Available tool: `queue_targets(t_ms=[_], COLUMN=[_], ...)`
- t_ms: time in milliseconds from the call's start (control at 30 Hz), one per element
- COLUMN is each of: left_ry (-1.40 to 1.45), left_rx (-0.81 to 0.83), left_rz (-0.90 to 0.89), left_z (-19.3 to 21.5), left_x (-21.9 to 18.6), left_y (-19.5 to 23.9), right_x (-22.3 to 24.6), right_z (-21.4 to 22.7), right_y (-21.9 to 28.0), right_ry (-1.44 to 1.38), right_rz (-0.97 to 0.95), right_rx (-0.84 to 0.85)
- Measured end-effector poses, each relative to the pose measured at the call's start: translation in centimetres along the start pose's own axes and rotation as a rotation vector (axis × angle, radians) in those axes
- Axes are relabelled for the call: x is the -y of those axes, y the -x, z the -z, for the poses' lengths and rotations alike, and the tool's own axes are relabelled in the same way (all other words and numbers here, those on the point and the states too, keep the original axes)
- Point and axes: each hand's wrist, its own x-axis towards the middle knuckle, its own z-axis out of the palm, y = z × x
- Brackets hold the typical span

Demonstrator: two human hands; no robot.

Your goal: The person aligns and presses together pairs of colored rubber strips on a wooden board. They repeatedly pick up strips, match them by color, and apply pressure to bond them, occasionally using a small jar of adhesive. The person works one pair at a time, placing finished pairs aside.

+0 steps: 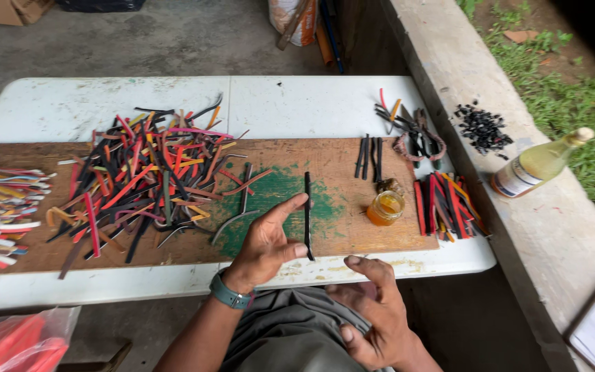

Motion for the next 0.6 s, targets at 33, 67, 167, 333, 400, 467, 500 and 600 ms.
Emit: queue_targets(t_ms=[33,67,167,333,400,467,500,600], left_ry=[-0.104,-0.144,-0.266,-0.370,-0.472,-0.530,-0.537,-0.605], left_rx=[-0.027,-0.042,-0.093,-0.185,-0.203,-0.219,-0.225,-0.281], left_rz=[0.043,0.089,0.198,0.263,0.254,0.236,0.221,0.197], left_z=[0.8,1.5,3.4,4.8,5.0,5.3,5.4,5.4], left_x=[1.0,2.2,6.1,11.9,13.6,14.8,15.3,16.7], left_y=[-0.8,-1.8,-5.6,-11.2,-13.1,-15.0,-16.1,-19.0], right_x=[-0.4,-0.8,-1.9,-2.8,-3.1,-3.4,-3.5,-3.9], right_z=[0.2,0.4,1.2,2.2,2.3,2.5,2.6,3.2], right_y=[0.7,1.4,2.6,3.3,3.3,3.2,3.2,3.2], right_ry=[-0.063,-0.126,-0.161,-0.128,-0.200,-0.170,-0.155,-0.050], right_rz=[-0.076,-0.155,-0.217,-0.251,-0.319,-0.314,-0.313,-0.288], right_rx=[-0.032,-0.066,-0.134,-0.197,-0.198,-0.220,-0.231,-0.229])
